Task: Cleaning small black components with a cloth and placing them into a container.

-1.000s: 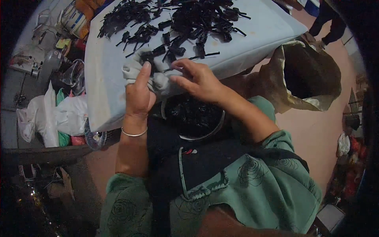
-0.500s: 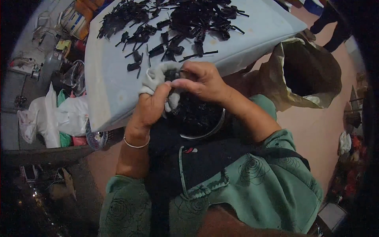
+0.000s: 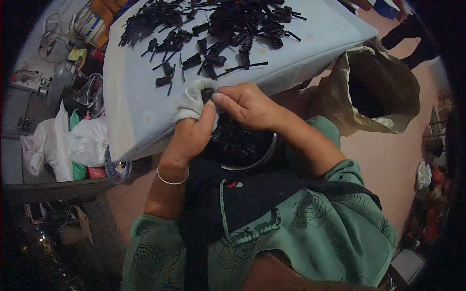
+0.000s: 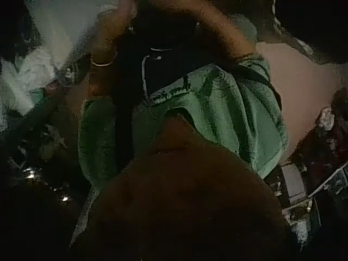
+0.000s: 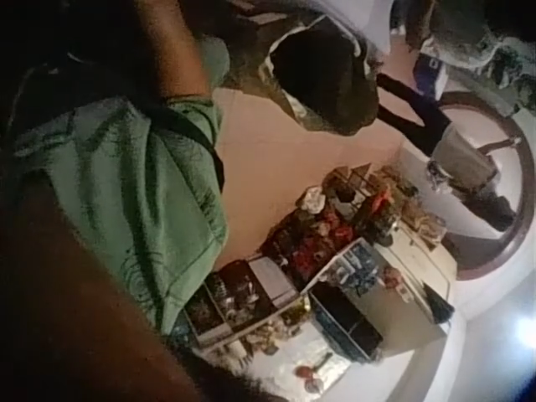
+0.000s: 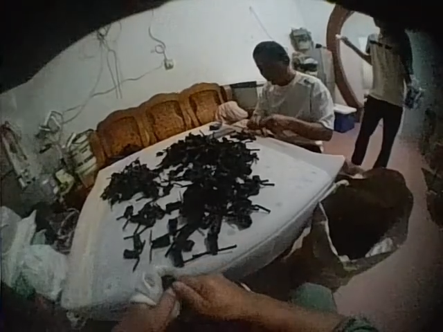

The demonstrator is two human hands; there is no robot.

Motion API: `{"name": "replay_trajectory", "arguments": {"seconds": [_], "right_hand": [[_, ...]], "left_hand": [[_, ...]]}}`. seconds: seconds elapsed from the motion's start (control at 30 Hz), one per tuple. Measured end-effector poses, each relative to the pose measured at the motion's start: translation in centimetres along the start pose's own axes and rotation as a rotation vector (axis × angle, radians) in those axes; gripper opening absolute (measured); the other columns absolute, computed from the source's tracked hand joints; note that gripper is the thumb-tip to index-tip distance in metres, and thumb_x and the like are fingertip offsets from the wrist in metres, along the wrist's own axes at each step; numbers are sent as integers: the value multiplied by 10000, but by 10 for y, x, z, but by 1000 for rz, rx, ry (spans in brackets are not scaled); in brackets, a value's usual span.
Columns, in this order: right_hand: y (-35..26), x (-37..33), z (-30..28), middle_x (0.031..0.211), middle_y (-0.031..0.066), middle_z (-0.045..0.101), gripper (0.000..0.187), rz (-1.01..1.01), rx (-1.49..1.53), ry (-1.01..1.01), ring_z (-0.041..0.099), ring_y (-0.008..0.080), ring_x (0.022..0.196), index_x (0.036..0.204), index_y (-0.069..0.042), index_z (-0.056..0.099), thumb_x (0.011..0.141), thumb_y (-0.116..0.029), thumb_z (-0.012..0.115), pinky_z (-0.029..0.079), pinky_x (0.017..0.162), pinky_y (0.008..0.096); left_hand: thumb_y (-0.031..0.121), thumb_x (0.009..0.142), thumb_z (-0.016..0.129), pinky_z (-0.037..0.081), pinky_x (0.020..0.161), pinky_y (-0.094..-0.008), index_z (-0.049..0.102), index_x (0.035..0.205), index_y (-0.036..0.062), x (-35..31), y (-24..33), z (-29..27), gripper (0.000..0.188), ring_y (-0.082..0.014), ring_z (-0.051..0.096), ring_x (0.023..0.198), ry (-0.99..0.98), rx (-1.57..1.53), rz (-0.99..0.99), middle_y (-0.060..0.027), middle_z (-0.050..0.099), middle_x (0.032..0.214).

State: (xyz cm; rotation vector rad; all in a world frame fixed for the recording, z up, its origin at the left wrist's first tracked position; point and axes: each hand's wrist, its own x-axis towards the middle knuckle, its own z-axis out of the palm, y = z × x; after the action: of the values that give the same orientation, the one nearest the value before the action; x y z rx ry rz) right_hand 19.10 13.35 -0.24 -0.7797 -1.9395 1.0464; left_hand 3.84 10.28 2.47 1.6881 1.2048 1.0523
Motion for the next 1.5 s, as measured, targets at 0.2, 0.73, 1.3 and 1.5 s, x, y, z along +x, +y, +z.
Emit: {"name": "replay_trajectory", "arguments": {"seconds": [0.2,0.73,1.3,1.5], "right_hand": [[1,-6,18,608,199,493,295,-5,100,72,455,310,520,745,8,518,865,-253,451,392,533,366],[31,16,-6,627,99,514,257,-135,-776,195,550,295,596,955,-104,532,699,-121,549,443,519,381],[9,3,11,628,53,460,189,-477,-751,172,533,241,579,790,-72,490,618,-119,552,442,490,350],[17,5,7,672,86,520,186,-447,-310,132,531,244,582,810,-49,529,658,-81,631,416,480,312]], "left_hand": [[36,796,443,400,790,-312,446,1037,-29,-12,-22,2,250,-269,509,853,149,622,513,-168,514,921],[145,822,511,442,665,-320,505,1010,8,17,8,-9,232,-231,547,741,121,162,-170,-151,562,827],[118,779,563,428,740,-292,510,1005,-17,14,-14,-16,268,-210,547,810,152,421,77,-135,575,891],[63,797,529,447,630,-231,509,1016,-3,13,2,-15,230,-108,532,746,45,-46,-211,-44,562,879]]}}
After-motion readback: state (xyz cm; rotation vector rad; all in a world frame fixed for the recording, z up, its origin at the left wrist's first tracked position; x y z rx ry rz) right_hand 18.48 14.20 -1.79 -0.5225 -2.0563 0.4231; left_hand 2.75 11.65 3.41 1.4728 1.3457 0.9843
